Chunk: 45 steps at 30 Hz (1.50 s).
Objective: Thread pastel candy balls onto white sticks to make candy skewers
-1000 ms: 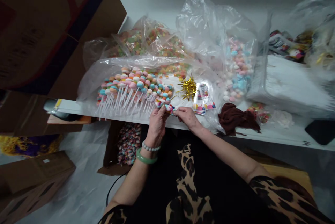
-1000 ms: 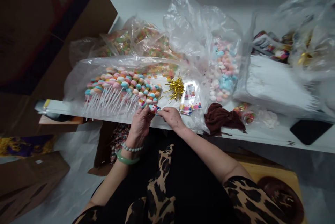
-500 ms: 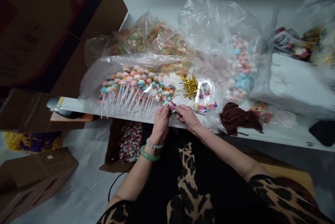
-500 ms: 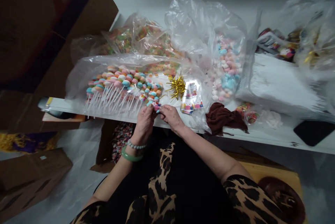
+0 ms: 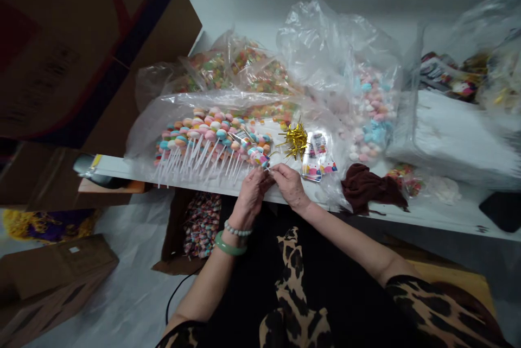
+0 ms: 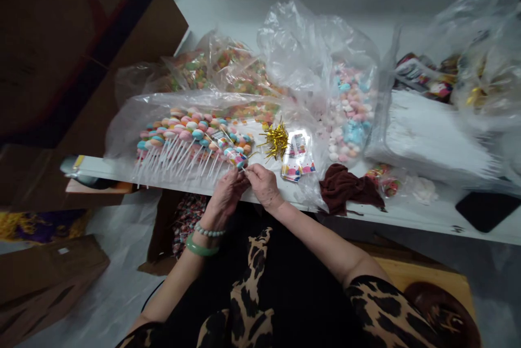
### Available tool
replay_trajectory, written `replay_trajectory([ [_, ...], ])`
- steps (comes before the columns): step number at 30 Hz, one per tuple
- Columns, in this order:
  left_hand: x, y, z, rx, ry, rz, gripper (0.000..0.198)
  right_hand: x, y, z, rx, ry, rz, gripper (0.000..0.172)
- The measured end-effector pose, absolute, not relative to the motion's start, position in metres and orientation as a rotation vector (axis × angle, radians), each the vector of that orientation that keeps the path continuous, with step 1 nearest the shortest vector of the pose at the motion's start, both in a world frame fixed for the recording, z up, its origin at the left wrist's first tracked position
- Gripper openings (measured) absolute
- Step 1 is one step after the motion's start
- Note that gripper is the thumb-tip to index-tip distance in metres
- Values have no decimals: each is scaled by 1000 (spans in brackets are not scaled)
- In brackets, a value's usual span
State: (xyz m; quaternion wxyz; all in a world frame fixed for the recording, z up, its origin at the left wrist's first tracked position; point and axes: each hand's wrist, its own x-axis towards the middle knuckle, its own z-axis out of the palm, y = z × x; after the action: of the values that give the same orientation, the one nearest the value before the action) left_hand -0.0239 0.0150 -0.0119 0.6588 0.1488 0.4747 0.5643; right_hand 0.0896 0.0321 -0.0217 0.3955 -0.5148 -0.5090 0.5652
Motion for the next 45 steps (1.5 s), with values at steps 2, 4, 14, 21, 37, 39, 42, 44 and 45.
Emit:
replay_trajectory([
  [2, -38, 23, -6, 285, 1035, 1315, 36, 94, 30, -17, -1253, -1274, 1569, 18],
  [4, -49, 33, 0, 227, 979, 1402, 33, 97, 28, -13, -1215, -1274, 1685, 19],
  [14, -18, 39, -10, 147, 930, 1524, 19, 77, 31, -25, -1309, -1312, 1447, 18],
  [21, -26, 29, -7, 266, 921, 1450, 26, 99, 24, -17, -1281, -1486, 1548, 12],
  [37, -24, 8, -28, 765, 1374, 1030, 34, 109, 24, -43, -1256, -1824, 987, 25],
  [39, -24, 7, -22, 683, 1247, 1018, 27, 110, 22, -42, -1282, -1889, 855, 26],
  [42, -22, 8, -13, 451, 1068, 1055, 31, 110, 15, -41, -1241, -2002, 626, 30],
  [44, -19, 11, -11, 299, 1019, 1126, 33, 109, 9, -39, -1129, -2064, 542, 32],
  [45, -18, 12, -11, 251, 1019, 1169, 32, 108, 6, -38, -1072, -2079, 533, 34],
])
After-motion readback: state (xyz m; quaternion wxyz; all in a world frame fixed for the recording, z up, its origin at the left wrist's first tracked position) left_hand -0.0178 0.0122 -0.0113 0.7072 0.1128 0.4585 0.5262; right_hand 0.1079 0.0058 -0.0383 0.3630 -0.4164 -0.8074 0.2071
